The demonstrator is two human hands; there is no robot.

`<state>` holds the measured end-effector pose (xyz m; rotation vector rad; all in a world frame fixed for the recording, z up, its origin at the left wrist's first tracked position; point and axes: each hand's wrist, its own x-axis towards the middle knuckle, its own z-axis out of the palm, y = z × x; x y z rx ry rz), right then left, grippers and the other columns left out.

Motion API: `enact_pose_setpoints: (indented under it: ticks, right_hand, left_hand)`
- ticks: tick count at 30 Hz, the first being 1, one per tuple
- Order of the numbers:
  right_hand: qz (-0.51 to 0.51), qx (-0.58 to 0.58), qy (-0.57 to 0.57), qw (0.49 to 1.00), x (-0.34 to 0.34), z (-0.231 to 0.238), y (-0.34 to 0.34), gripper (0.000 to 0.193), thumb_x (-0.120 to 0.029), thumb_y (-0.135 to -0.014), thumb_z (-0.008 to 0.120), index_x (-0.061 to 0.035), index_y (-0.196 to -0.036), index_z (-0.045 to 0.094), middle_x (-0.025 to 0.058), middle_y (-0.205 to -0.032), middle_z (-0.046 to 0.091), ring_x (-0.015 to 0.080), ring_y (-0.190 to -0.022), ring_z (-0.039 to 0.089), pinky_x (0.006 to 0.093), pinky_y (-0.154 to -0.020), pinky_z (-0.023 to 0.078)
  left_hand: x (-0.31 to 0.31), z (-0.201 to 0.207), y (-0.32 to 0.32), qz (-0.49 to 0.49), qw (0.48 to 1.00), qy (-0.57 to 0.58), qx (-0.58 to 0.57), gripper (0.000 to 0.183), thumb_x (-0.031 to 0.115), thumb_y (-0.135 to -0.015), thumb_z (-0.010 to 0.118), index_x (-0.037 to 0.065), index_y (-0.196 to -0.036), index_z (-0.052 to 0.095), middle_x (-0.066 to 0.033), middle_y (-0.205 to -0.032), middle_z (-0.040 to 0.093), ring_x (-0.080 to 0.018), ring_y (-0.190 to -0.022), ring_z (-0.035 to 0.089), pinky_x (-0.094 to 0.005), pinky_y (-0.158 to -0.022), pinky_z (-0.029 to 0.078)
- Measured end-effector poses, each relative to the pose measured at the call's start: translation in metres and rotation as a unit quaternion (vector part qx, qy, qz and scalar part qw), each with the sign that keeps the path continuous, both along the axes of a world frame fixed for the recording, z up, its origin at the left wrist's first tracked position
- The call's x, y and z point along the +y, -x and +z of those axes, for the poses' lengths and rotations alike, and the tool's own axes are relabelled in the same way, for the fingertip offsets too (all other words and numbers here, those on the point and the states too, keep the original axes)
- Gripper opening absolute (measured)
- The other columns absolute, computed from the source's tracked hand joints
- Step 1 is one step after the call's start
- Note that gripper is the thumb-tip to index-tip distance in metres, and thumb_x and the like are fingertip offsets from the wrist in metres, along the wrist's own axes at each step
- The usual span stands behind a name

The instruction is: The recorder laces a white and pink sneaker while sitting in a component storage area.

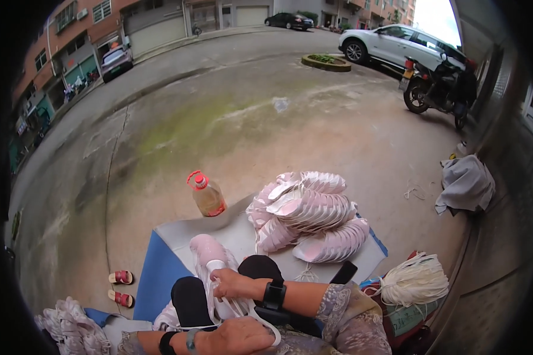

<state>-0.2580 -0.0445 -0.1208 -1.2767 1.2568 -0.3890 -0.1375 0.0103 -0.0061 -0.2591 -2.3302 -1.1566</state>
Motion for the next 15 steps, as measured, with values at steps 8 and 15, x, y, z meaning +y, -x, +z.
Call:
enact_pose_setpoints:
  ticks: [8,15]
  right_hand:
    - [-0.145,-0.288,-0.15,0.934,0.031,-0.013,0.005,0.026,-0.005,-0.077,0.058,-0.0041,-0.102,0.055,0.0018,-0.066,0.057,0.0076,-0.046,0.042,0.0215,-0.043,0.032]
    - [-0.161,-0.407,-0.231,0.869,0.061,0.025,-0.008,0.017,-0.001,-0.075,0.063,-0.0062,-0.091,0.059,0.0023,-0.071,0.061,0.0061,-0.045,0.045,0.0192,-0.04,0.031]
  left_hand:
    - [-0.01,0.034,-0.033,0.048,0.998,0.021,-0.019,0.011,0.007,-0.078,0.057,0.0,-0.085,0.056,-0.0162,-0.093,0.055,-0.0342,-0.082,0.052,-0.0432,-0.072,0.041]
    - [0.005,0.025,-0.064,0.056,0.996,-0.033,-0.063,0.013,0.009,-0.079,0.057,0.0,-0.088,0.058,-0.0158,-0.096,0.056,-0.0348,-0.086,0.053,-0.0436,-0.075,0.042]
